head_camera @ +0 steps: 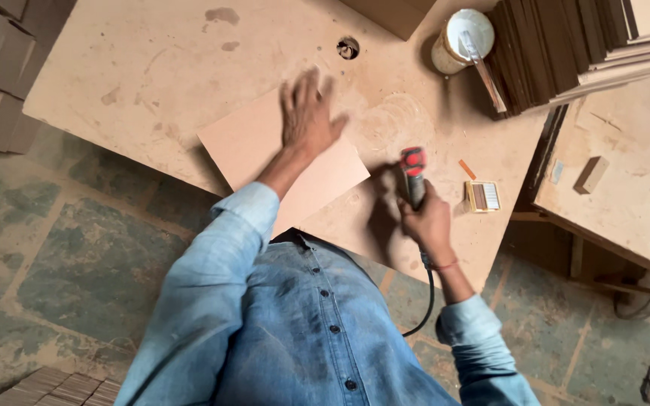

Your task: The person applies glue to the edges of a cardboard box frame using a brush, places a flat cardboard piece on top, and secures it with a nail gun. This process is repeated for multiple boxes, which are then stacked.

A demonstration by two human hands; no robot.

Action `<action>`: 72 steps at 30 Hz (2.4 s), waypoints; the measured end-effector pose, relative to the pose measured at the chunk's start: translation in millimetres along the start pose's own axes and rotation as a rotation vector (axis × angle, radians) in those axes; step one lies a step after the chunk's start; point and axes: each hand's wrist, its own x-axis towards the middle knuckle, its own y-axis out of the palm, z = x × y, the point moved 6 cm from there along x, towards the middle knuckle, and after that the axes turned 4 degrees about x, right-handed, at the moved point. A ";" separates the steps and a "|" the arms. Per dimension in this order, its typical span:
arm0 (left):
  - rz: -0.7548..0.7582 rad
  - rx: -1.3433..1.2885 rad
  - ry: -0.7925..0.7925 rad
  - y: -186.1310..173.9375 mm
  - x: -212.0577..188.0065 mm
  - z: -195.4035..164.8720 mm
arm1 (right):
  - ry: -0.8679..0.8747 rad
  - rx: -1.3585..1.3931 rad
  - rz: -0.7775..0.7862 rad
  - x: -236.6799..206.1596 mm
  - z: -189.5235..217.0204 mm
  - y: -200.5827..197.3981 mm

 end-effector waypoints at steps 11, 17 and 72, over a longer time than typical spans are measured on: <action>-0.051 0.078 -0.473 -4.4 25.8 38.9 | -0.336 0.347 0.020 16.0 36.8 41.1; -0.044 0.057 -0.492 -8.2 32.2 42.6 | -0.194 0.739 0.120 44.3 25.5 73.3; -0.116 0.104 -0.417 21.6 29.4 64.7 | 0.215 -0.013 0.480 -15.2 128.4 -44.9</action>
